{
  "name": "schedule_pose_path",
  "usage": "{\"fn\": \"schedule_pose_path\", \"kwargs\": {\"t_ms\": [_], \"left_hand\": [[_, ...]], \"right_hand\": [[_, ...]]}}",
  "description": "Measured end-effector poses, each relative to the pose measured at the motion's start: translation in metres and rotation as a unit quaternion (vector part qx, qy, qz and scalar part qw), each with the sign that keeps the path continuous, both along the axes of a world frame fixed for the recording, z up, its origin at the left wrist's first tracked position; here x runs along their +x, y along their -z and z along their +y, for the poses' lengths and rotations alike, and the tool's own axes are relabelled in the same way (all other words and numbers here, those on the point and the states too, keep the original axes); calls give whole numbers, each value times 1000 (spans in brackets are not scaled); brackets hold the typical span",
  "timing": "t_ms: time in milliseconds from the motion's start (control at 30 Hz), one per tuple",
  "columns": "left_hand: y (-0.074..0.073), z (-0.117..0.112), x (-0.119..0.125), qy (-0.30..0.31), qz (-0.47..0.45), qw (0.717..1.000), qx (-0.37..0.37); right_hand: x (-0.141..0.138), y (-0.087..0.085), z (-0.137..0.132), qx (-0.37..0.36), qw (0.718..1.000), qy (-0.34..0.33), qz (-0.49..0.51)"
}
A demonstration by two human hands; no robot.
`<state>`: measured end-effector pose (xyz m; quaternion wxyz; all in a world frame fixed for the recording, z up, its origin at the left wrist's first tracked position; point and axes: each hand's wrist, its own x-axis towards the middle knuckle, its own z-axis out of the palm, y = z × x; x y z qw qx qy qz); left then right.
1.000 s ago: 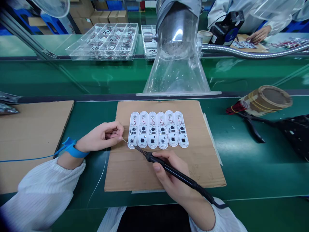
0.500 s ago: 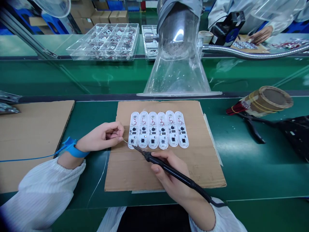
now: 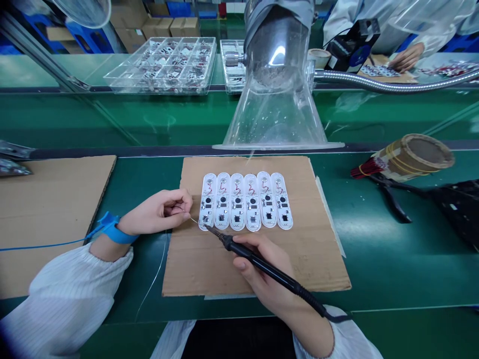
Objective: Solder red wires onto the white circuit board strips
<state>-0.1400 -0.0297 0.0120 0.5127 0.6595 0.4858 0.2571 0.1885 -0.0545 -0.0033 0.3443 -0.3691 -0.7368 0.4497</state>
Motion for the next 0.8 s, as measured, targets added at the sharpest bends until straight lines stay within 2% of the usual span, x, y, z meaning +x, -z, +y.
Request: {"fn": "schedule_pose_path", "kwargs": {"t_ms": [167, 400, 533, 633, 700, 800], "left_hand": [[1, 1, 0, -3, 3, 1000, 1], [1, 1, 0, 5, 11, 1000, 9], [-2, 0, 0, -9, -1, 1000, 4], [-3, 1, -2, -42, -19, 999, 20], [-1, 3, -6, -89, -12, 995, 50], [5, 8, -18, -190, 73, 973, 109]], "right_hand": [[0, 1, 0, -11, 1000, -7, 12], [-5, -6, 3, -6, 1000, -17, -4], [-2, -1, 0, -19, 1000, -18, 16], [0, 6, -3, -28, 997, 8, 67], [1, 8, -5, -18, 995, 36, 95], [4, 5, -2, 26, 992, 58, 112]]}}
